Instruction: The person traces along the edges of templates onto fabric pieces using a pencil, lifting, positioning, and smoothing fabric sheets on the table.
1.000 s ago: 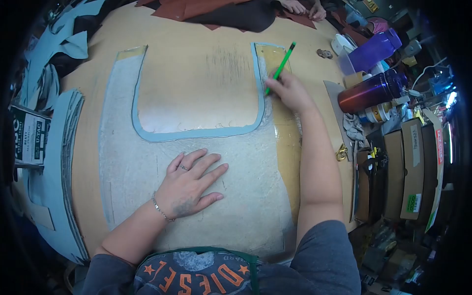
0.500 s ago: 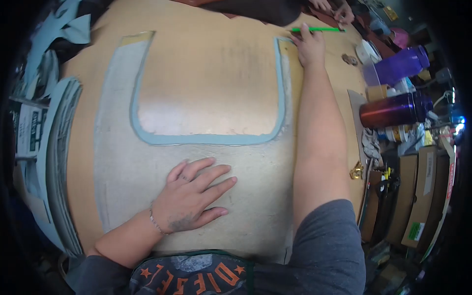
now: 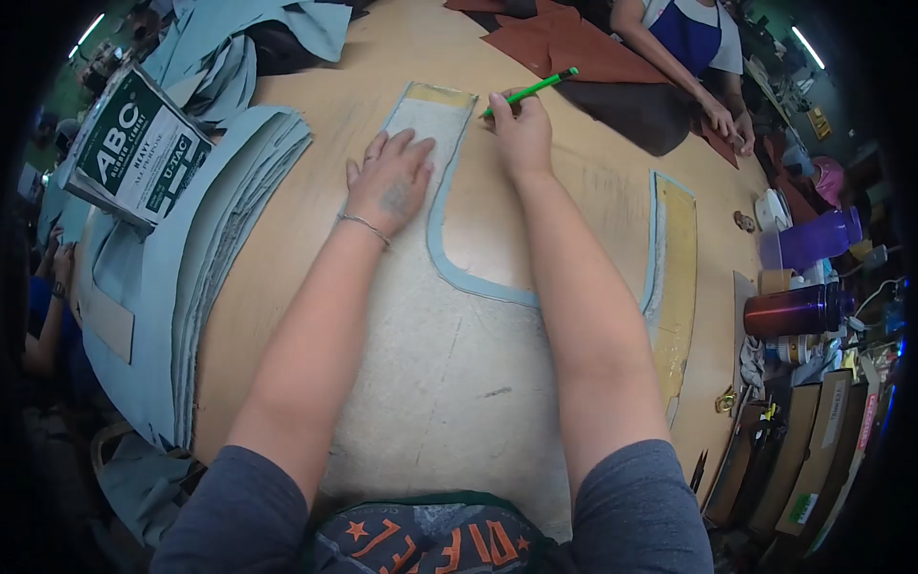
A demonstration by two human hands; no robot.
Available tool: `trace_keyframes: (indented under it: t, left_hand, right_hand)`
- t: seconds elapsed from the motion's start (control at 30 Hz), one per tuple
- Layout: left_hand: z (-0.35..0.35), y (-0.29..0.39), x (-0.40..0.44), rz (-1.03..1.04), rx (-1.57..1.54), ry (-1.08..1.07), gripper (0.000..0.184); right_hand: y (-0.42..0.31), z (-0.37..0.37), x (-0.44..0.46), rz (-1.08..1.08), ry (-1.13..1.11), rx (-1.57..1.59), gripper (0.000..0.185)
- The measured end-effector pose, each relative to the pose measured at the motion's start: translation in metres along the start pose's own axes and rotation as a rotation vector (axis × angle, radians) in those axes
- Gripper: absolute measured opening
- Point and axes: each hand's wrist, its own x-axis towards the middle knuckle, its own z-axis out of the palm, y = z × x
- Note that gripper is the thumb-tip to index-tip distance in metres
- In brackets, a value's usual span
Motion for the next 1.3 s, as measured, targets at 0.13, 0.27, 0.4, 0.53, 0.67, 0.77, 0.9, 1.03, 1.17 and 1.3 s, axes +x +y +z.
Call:
trace_keyframes:
  t: [0.13,0.27,0.4,0.53,0.67,0.77,0.9,1.03,1.17,1.3]
  left_hand:
    - [0.01,-0.008,-0.006,0.003,0.014,-0.027,0.034]
    - [0.01,-0.009,-0.003,-0.011,-0.007,-0.017,0.034]
    - [0.011,-0.011,-0.003,0.003,-0.007,-0.011,0.034]
    - [0.011,-0.011,-0.002,-0.003,-0.001,-0.015,0.036]
    - [0.014,-0.013,0.0,0.005,0.037,-0.016,0.037]
    - [0.013,-0.013,0.0,0.011,0.045,-0.029,0.038]
    - [0.012,-0.013,0.001,0.006,0.071,-0.04,0.039]
    - [0.012,-0.011,0.004,-0.012,0.106,-0.066,0.039]
    - [0.009,-0.009,0.003,-0.015,0.103,-0.081,0.038]
    - [0.006,-0.006,0.003,-0.016,0.126,-0.102,0.038]
  right_hand:
    - [0.024,0.019,0.018,-0.099,0.143,-0.196,0.022]
    - [0.026,0.024,0.018,-0.181,0.119,-0.328,0.021]
    - [-0.013,0.028,-0.033,-0.207,0.068,-0.488,0.019]
    - [-0.05,0.028,-0.1,-0.202,-0.064,-0.466,0.016]
    - [-0.073,0.014,-0.158,-0.191,-0.228,-0.46,0.013]
    - [-0.082,-0.011,-0.181,-0.159,-0.286,-0.504,0.011]
    - [-0.09,-0.07,-0.192,-0.057,-0.254,-0.637,0.009]
    - [-0.082,-0.146,-0.197,0.055,-0.13,-0.586,0.006]
    - [-0.075,-0.214,-0.191,0.212,-0.133,-0.467,0.006]
    - [-0.068,-0.243,-0.159,0.282,-0.187,-0.446,0.009]
